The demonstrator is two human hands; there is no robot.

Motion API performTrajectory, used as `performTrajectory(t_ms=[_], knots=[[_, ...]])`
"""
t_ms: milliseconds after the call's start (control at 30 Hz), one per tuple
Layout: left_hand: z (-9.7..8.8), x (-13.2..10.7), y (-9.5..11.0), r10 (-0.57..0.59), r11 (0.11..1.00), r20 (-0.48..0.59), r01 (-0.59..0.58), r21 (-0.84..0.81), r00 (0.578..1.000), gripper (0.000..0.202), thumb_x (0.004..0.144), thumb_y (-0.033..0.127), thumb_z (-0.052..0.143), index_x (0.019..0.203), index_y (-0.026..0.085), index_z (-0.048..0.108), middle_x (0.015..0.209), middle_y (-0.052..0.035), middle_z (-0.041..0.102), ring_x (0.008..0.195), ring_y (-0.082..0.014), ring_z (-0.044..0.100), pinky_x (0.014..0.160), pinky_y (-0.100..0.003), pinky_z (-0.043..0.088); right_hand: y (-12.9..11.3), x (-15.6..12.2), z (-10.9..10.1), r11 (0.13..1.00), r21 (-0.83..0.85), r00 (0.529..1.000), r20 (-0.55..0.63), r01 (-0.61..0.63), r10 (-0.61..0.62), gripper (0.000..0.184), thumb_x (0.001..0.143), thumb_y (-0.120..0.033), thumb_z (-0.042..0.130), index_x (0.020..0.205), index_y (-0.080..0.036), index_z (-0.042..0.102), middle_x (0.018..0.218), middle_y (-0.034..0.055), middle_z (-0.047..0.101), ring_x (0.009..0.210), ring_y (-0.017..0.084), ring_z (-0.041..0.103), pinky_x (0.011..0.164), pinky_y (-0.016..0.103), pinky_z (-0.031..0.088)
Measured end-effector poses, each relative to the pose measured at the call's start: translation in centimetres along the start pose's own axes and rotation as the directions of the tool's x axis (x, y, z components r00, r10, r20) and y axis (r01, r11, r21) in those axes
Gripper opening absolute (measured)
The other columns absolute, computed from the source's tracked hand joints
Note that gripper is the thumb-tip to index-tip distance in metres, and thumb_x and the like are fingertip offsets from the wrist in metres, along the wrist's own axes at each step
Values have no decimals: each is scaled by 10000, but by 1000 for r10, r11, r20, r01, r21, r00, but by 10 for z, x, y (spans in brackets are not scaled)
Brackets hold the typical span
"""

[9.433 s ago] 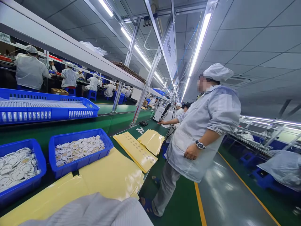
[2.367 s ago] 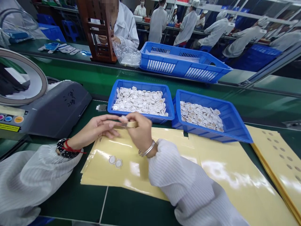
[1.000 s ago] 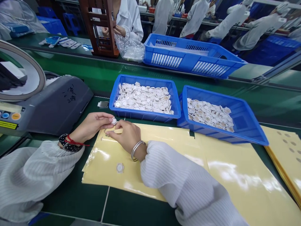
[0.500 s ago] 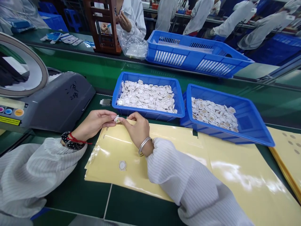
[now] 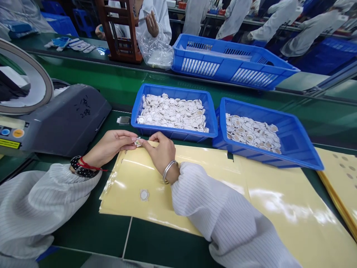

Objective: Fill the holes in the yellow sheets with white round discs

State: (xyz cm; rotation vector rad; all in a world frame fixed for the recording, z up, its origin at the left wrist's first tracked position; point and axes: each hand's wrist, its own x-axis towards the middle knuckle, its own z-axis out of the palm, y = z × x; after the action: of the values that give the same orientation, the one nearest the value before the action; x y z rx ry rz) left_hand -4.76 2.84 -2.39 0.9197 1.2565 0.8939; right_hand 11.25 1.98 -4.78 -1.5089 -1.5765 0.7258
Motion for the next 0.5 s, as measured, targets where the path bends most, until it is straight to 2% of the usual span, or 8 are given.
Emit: performTrajectory(t_ms=[500], knots=[[0,-1,-1,14,1000,7,-14,13,1000,184,689,196,703,837,101,651,785,-67,700,697,-125,661,648,-169,532,0,0,0,999,-33,999,1,32,-32,337,677,-511,632,654,-190,533,636,-29,570,607,126,506,566,244,357]])
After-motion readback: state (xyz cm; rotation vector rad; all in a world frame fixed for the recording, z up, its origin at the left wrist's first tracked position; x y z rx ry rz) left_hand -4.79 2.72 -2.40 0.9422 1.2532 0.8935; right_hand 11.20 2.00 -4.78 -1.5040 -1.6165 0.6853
